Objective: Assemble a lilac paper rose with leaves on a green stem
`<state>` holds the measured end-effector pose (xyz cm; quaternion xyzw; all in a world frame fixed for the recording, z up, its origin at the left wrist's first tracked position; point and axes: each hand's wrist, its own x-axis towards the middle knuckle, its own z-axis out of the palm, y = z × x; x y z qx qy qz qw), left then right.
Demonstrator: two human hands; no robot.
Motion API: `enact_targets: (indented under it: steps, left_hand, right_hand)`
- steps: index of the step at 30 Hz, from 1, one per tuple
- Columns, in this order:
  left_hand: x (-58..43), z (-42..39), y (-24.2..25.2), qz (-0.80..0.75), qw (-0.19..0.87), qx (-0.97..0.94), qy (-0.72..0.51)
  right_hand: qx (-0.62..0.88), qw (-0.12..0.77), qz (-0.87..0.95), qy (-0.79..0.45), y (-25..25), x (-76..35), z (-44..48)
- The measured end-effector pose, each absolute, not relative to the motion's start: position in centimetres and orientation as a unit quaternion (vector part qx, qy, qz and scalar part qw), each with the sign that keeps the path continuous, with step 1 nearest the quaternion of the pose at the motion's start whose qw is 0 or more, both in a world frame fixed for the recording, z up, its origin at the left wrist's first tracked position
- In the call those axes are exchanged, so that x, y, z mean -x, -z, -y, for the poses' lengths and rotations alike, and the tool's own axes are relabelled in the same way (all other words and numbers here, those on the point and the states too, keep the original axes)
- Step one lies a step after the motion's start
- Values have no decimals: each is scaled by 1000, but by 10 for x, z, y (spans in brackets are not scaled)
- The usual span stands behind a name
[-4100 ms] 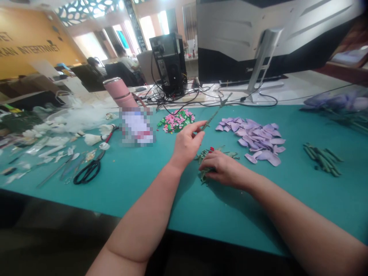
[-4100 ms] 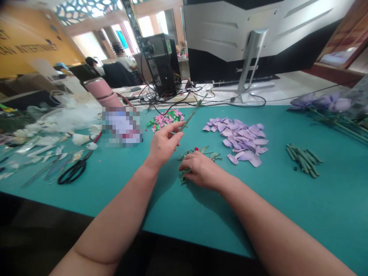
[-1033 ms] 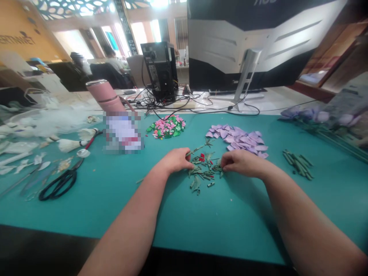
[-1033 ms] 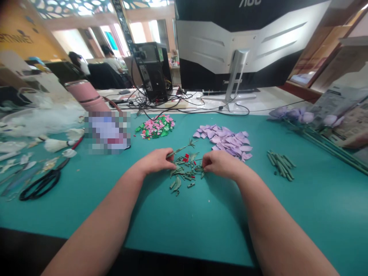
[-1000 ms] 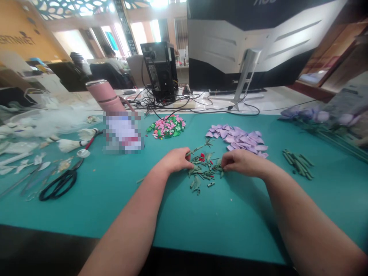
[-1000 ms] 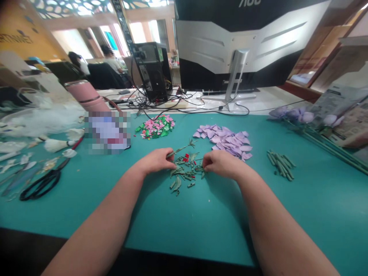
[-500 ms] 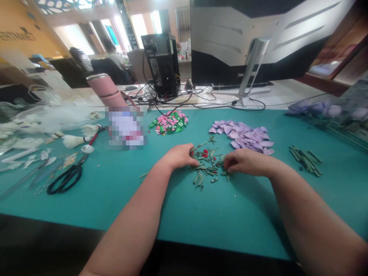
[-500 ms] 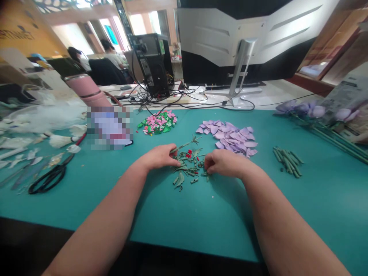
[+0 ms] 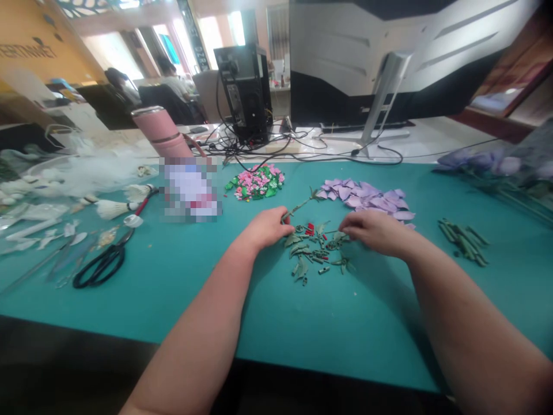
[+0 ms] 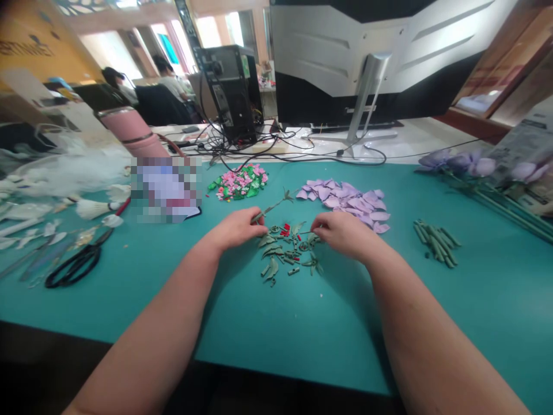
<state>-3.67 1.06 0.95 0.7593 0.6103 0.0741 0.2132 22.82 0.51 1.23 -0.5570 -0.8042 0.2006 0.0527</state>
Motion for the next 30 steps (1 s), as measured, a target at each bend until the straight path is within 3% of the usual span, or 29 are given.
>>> enact_targets:
  steps: [6, 17, 24, 30]
  left_hand:
    - [39, -13, -8, -601, 213, -764, -100]
    - [39, -12, -12, -609, 208, -753, -138]
    - [39, -15, -10, -611, 200, -750, -151]
    - [40, -15, -10, -616, 196, -744, -168]
  right_hand:
    - [591, 76, 791, -143, -8, -230, -9]
    - [565, 28, 810, -154, 3, -227, -12]
    - [630, 102, 744, -198, -3, -230, -12]
    - [599, 48, 786, -146, 1, -227, -13]
